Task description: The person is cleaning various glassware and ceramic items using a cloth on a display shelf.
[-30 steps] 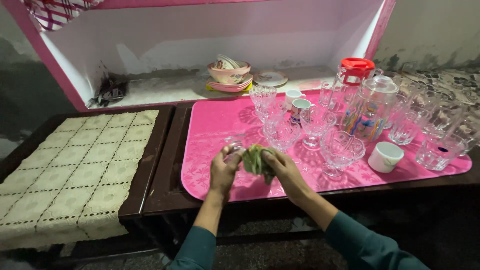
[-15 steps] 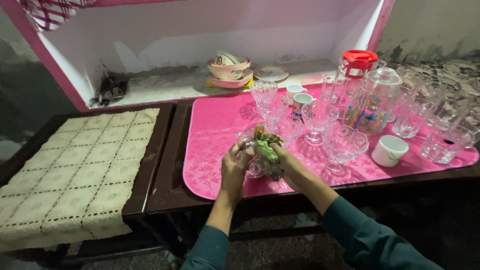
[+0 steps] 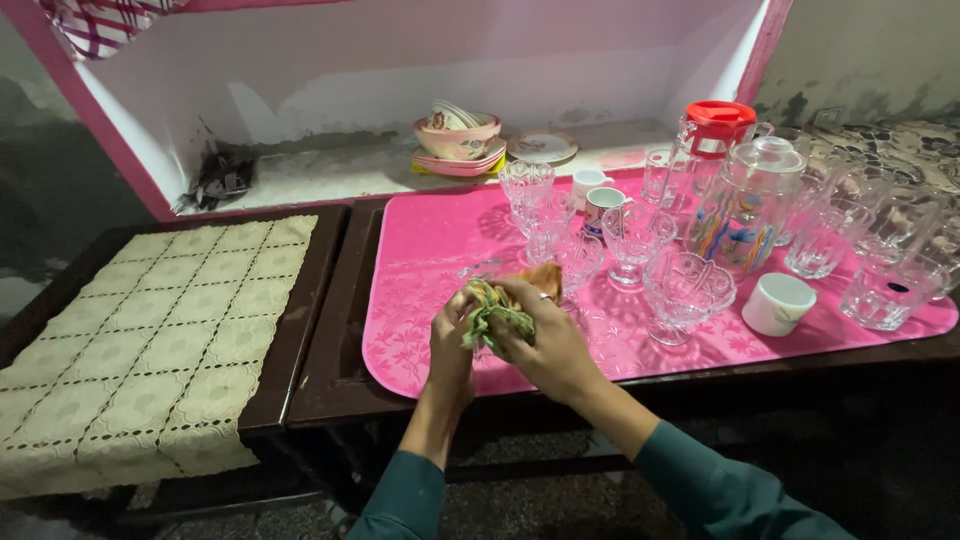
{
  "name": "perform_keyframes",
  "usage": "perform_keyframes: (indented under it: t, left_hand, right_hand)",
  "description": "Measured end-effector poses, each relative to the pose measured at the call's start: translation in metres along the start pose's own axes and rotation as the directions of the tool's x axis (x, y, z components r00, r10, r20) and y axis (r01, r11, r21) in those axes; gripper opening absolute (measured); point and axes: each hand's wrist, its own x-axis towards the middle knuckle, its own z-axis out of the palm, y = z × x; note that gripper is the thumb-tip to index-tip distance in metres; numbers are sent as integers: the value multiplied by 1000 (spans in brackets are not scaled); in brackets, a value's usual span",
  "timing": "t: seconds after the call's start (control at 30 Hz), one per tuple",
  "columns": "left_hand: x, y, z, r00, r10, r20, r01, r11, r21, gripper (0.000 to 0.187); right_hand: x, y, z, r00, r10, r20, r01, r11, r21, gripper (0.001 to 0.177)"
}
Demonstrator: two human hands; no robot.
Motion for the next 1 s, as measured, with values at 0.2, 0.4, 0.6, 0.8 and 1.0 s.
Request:
perform_keyframes:
  t: [0.2, 0.4, 0.6, 0.8, 1.0]
  left_hand:
    - [5, -7, -1, 998, -24, -55, 19, 995, -94, 45]
    - [-17, 30, 28, 999, 36, 5, -36, 999, -29, 51]
    - [-2, 24, 16, 998, 37, -55, -37, 999, -14, 44]
    - [13, -26, -11, 999, 32, 28, -39, 945, 324, 43]
    - [-4, 4, 23, 986, -72, -152, 97, 982, 159, 37]
  right_hand:
    - [17, 32, -3, 696, 636, 334, -716, 653, 249, 52]
    - [13, 35, -6, 624, 577, 528, -700, 110, 706, 43]
    - [-5, 80, 18, 768, 631, 113, -619, 683, 388, 38]
    - [-5, 25, 11, 973, 204, -111, -218, 967, -133, 43]
    - [2, -5, 8, 979, 180, -91, -192, 972, -137, 42]
